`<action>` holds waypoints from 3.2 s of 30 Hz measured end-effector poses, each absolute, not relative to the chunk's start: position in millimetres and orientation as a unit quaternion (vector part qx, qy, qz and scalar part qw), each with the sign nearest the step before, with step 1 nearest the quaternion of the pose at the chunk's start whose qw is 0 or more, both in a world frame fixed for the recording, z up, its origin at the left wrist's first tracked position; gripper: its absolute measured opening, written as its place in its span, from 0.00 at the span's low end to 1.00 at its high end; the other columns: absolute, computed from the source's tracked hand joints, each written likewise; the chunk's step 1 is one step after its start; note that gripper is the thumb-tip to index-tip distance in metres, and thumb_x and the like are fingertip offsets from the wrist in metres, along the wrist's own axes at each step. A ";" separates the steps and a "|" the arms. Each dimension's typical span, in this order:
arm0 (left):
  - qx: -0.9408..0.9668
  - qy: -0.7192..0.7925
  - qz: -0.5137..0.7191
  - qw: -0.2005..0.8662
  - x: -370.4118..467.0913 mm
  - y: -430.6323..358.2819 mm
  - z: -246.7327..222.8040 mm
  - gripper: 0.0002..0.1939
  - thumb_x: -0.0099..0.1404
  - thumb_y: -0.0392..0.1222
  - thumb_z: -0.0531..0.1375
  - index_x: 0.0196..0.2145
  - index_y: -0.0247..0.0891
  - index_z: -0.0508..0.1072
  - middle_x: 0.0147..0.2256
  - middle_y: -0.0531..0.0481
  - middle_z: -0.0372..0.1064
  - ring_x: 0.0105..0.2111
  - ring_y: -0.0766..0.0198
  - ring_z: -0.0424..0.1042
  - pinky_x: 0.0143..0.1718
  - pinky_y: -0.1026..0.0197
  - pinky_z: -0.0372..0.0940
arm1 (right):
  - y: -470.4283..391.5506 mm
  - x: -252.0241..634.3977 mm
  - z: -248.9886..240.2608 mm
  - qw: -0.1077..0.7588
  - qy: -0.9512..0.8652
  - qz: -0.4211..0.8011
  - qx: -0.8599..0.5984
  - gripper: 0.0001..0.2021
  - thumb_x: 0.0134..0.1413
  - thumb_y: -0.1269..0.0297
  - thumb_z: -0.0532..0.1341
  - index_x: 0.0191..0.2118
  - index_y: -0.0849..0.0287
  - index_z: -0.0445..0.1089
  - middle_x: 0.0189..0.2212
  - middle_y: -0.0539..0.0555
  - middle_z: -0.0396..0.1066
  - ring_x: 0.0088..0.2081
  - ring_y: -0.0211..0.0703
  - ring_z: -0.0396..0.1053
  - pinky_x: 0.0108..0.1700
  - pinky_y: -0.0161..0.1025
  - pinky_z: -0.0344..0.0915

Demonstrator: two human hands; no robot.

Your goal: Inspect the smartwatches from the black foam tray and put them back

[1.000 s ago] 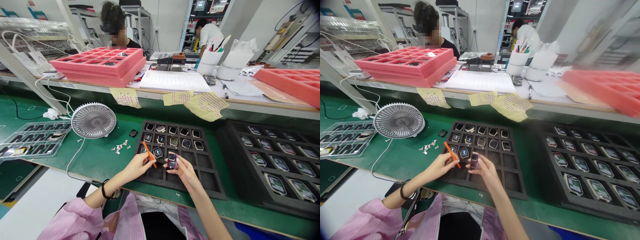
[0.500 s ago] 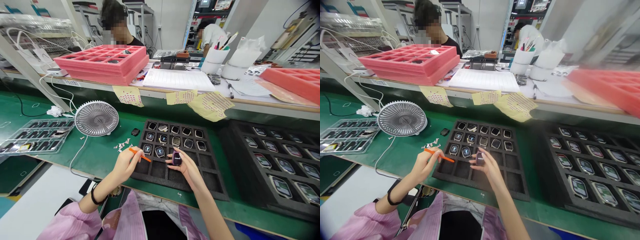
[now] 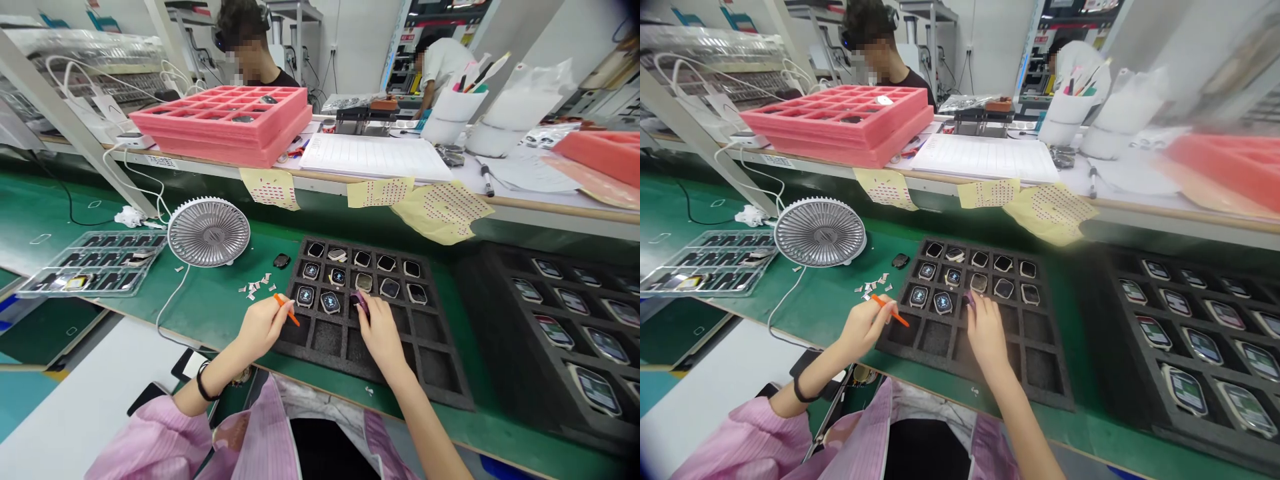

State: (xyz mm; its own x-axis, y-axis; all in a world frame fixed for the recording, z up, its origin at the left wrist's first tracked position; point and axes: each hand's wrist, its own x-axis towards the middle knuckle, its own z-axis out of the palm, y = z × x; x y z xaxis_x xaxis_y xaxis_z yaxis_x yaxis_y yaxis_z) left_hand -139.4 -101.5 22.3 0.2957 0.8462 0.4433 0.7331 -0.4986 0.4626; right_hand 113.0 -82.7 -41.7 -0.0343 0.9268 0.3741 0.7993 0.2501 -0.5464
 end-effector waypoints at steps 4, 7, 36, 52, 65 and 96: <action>0.798 0.488 0.347 0.068 -138.4 -103.2 21.5 0.23 0.73 0.43 0.42 0.25 0.36 0.67 0.24 0.50 0.69 0.23 0.68 0.68 0.28 0.66 0.62 | -86.0 117.0 -39.9 0.310 -0.706 0.064 -0.634 0.21 0.64 0.59 0.44 0.53 0.64 0.65 0.35 0.62 0.72 0.38 0.52 0.68 0.42 0.49 0.64; 0.783 0.487 0.385 0.051 -140.5 -104.3 22.5 0.21 0.73 0.41 0.43 0.27 0.36 0.68 0.25 0.49 0.70 0.26 0.67 0.70 0.30 0.66 0.63 | -87.9 118.7 -37.7 0.320 -0.694 0.083 -0.640 0.21 0.64 0.57 0.45 0.53 0.62 0.66 0.31 0.59 0.71 0.34 0.49 0.68 0.39 0.44 0.65; 0.789 0.507 0.341 0.059 -143.1 -97.9 4.2 0.25 0.73 0.44 0.40 0.27 0.36 0.69 0.22 0.50 0.67 0.22 0.68 0.67 0.30 0.66 0.63 | -88.9 120.0 -39.7 0.315 -0.686 0.121 -0.645 0.21 0.61 0.56 0.49 0.54 0.60 0.65 0.26 0.53 0.67 0.32 0.47 0.67 0.35 0.41 0.65; 0.792 0.509 0.334 0.053 -147.9 -101.6 3.9 0.23 0.73 0.42 0.41 0.26 0.36 0.68 0.22 0.49 0.68 0.21 0.67 0.67 0.28 0.67 0.62 | -88.3 120.4 -40.5 0.314 -0.682 0.128 -0.648 0.21 0.60 0.56 0.50 0.54 0.61 0.65 0.26 0.53 0.67 0.33 0.48 0.68 0.36 0.42 0.65; 0.794 0.496 0.349 0.047 -145.6 -110.2 2.3 0.23 0.73 0.42 0.42 0.26 0.35 0.69 0.23 0.50 0.69 0.22 0.68 0.68 0.28 0.66 0.62 | -88.7 121.3 -40.0 0.306 -0.684 0.134 -0.648 0.21 0.60 0.56 0.50 0.55 0.60 0.65 0.26 0.53 0.67 0.33 0.46 0.67 0.36 0.41 0.65; 0.814 0.449 0.367 0.046 -132.5 -114.4 -2.0 0.22 0.73 0.40 0.43 0.25 0.35 0.68 0.24 0.49 0.70 0.23 0.69 0.68 0.27 0.67 0.61 | -89.1 121.4 -40.8 0.310 -0.685 0.137 -0.645 0.21 0.60 0.57 0.51 0.55 0.61 0.64 0.26 0.53 0.67 0.33 0.47 0.67 0.36 0.41 0.65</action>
